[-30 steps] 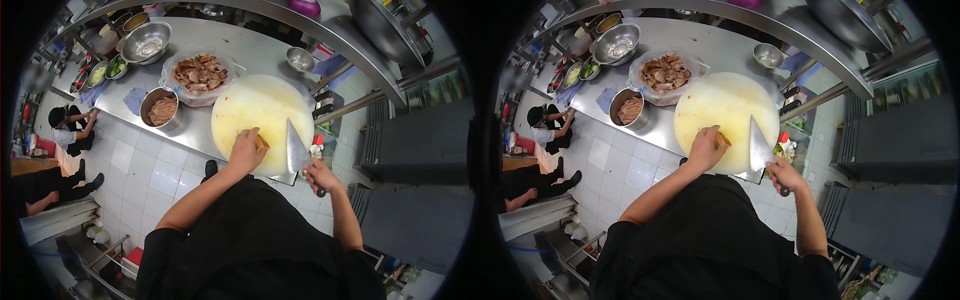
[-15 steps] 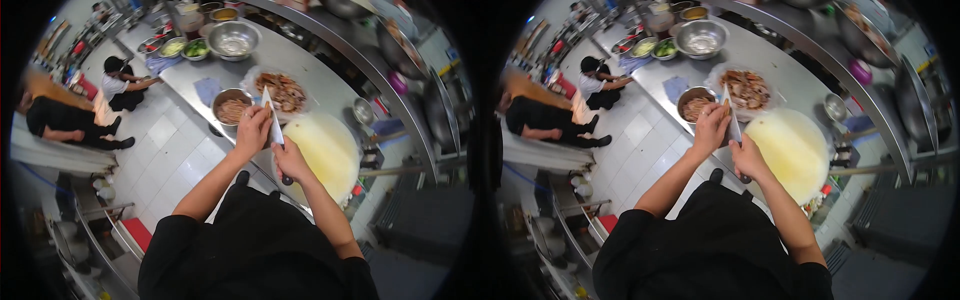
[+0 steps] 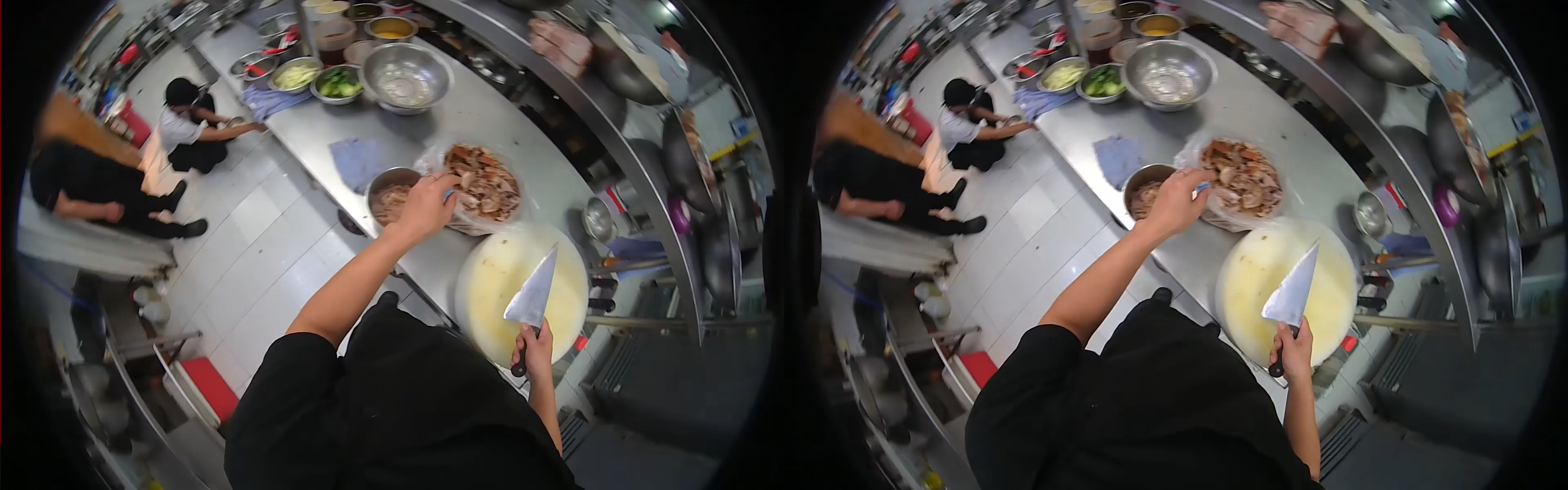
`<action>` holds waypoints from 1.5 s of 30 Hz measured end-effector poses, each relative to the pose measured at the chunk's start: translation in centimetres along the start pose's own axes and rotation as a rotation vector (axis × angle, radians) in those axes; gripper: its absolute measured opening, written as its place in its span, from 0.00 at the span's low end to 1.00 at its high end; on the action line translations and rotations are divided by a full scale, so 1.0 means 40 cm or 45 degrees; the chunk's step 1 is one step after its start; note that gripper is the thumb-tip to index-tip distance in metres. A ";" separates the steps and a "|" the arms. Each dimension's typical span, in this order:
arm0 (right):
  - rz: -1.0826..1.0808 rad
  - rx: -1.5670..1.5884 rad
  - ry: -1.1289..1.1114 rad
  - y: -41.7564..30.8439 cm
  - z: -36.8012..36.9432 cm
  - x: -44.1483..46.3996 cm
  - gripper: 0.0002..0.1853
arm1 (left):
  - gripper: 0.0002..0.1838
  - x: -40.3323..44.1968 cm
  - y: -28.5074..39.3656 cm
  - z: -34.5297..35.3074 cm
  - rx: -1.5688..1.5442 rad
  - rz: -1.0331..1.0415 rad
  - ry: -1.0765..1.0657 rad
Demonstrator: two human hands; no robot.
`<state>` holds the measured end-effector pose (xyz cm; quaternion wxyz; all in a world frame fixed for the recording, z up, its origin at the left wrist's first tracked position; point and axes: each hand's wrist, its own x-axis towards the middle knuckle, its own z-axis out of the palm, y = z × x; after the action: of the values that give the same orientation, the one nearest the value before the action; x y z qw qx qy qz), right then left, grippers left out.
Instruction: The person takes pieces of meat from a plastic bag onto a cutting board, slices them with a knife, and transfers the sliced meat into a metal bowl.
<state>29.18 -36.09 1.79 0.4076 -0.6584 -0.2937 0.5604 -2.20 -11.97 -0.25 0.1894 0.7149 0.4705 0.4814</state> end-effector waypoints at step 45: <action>-0.070 0.046 0.331 0.066 -0.012 -0.029 0.09 | 0.15 0.343 -0.126 0.298 0.530 0.098 -1.100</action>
<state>29.21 -38.47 0.09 0.4693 -0.7097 -0.2462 0.4642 6.95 4.37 -2.46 0.2024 0.8891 0.4083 0.0426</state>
